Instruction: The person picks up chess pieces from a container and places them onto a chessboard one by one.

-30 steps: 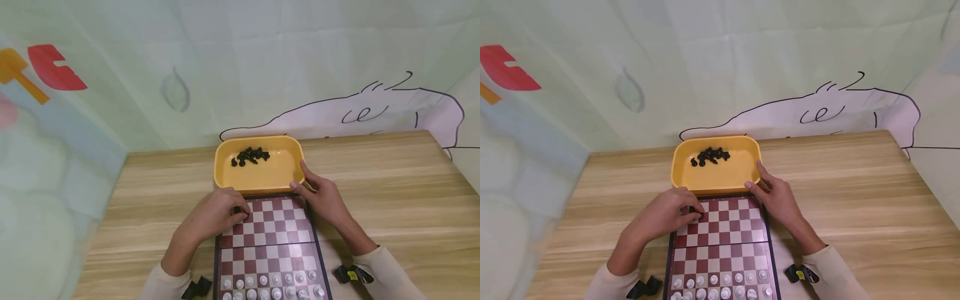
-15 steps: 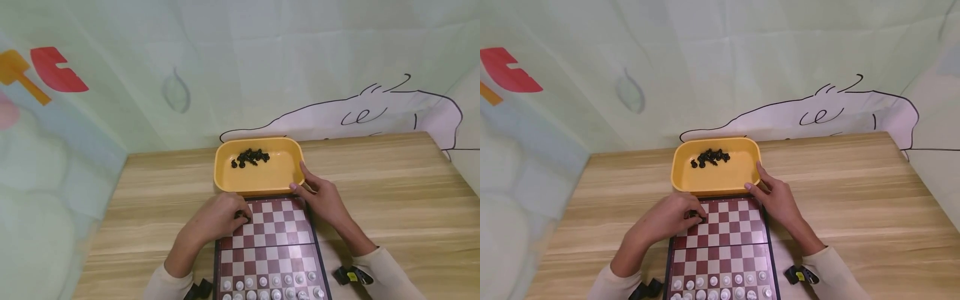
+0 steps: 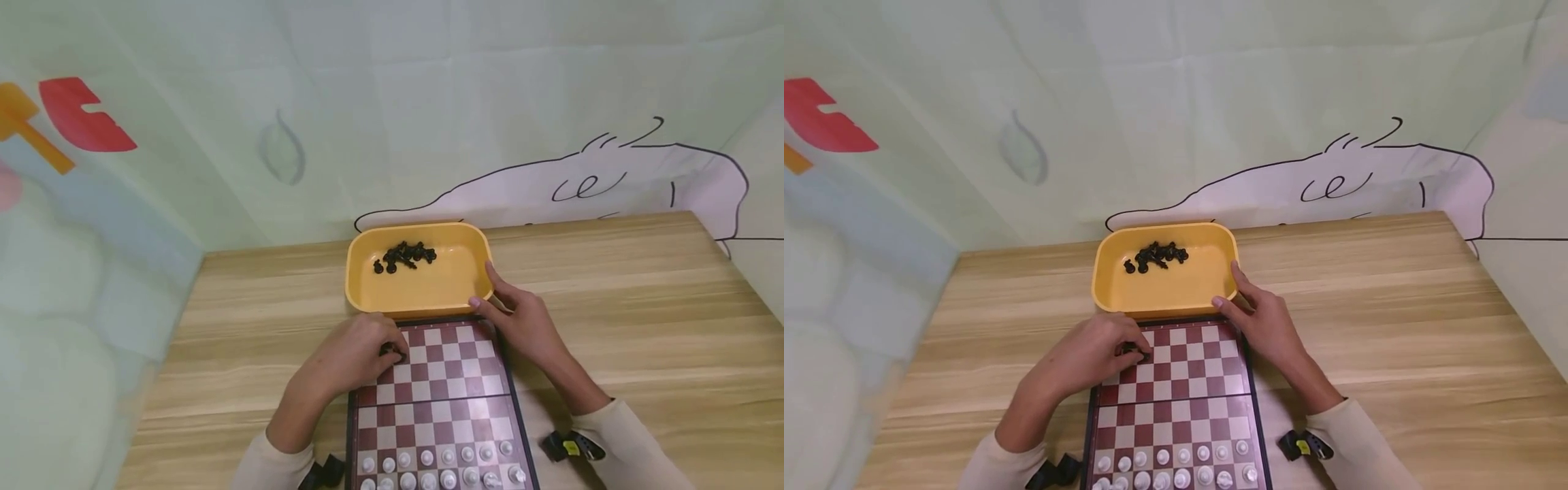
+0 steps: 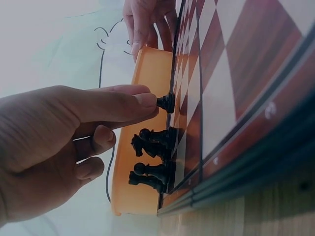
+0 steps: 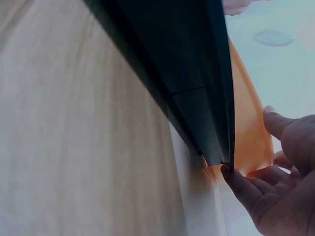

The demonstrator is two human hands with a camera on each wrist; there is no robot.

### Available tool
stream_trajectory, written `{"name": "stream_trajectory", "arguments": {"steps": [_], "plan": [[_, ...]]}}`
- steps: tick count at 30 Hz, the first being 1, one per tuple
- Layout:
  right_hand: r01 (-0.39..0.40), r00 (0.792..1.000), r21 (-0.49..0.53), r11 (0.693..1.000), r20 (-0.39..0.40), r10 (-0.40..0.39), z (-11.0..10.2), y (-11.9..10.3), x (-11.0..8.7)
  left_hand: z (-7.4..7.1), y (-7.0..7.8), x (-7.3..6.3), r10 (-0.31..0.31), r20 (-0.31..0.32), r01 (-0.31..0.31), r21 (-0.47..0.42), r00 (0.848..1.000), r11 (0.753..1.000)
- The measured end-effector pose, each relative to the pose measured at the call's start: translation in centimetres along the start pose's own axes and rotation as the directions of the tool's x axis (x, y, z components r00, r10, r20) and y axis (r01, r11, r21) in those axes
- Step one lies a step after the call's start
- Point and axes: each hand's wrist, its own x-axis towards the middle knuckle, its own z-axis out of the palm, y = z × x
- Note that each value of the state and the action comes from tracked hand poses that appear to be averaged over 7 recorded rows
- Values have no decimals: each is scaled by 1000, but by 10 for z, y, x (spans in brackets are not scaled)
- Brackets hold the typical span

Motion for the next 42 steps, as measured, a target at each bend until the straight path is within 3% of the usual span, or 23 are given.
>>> {"name": "stream_trajectory", "arguments": {"steps": [20,34,42], "plan": [[-13,1000,-1,1000,2,13,0,0,-1,2,-1,0,-20,8,20,-4,1000,1000],[-8,1000,-3,1000,12,8,-1,-2,-2,0,-4,-1,15,1,-15,-2,1000,1000],[-2,1000,-1,1000,4,2,-1,-2,-1,-8,-4,-3,33,-67,-35,-25,997,999]]}}
